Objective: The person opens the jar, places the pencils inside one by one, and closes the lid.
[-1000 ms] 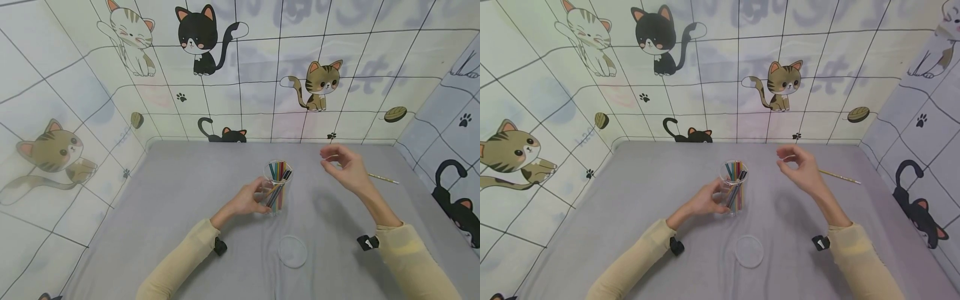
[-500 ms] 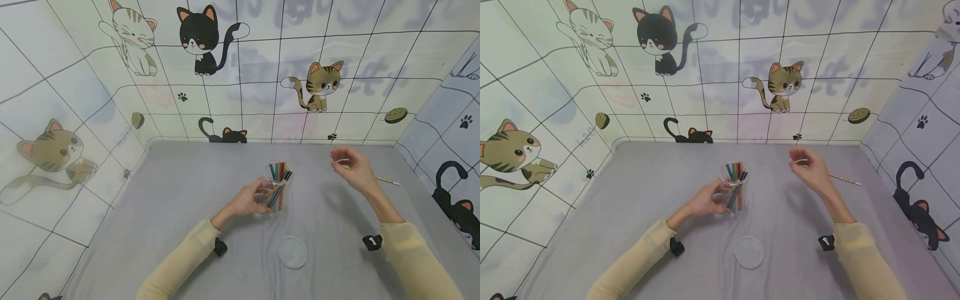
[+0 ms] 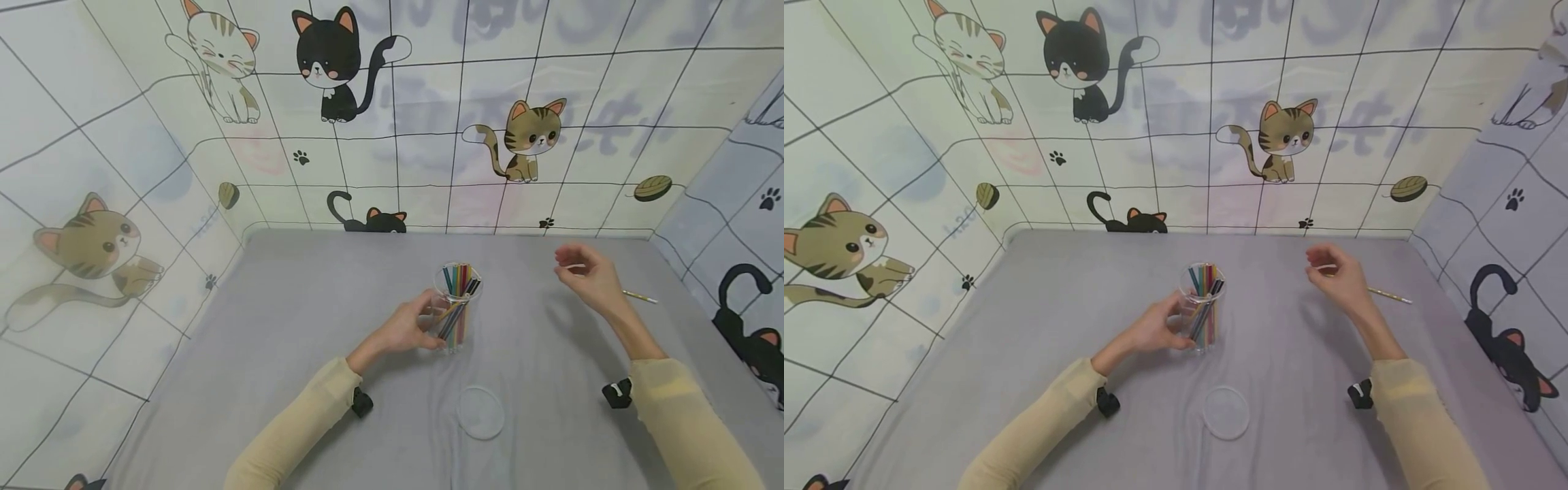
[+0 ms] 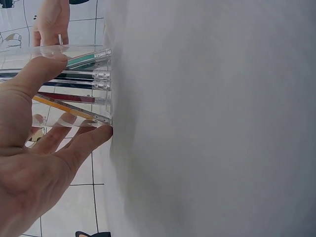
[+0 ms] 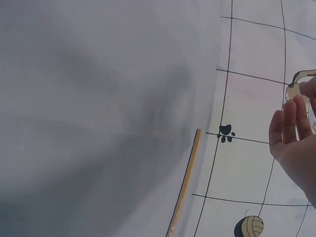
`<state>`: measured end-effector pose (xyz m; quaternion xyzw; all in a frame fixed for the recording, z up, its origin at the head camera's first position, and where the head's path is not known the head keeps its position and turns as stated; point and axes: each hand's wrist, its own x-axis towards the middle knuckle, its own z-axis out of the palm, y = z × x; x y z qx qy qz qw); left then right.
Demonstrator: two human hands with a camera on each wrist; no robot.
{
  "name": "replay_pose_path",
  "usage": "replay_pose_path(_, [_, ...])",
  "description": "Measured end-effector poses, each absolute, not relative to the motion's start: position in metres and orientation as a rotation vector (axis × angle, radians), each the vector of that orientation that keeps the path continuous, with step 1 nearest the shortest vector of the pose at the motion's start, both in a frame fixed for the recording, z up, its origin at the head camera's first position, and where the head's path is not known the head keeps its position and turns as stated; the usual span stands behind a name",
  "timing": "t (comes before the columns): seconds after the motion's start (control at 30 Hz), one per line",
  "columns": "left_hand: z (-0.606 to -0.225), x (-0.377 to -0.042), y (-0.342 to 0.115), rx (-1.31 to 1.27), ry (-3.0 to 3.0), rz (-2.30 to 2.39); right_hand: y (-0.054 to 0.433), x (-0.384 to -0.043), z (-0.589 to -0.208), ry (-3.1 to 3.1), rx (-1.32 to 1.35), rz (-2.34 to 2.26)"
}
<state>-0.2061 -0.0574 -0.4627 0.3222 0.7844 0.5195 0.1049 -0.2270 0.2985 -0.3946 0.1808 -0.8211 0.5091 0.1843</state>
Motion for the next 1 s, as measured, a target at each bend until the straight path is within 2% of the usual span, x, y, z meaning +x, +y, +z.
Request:
replay_pose_path(0.3, [-0.463,-0.207,-0.057,0.928,2.324,1.519,0.306,-0.232,-0.4,-2.394,0.429,1.387])
replay_pose_path(0.67, [-0.461,-0.207,-0.058,0.954,2.338,1.5,0.342,-0.261,-0.437,-2.466,0.326,1.278])
replay_pose_path(1.0, [-0.458,-0.206,-0.058,0.943,2.332,1.505,0.359,-0.27,-0.442,-2.491,0.312,1.246])
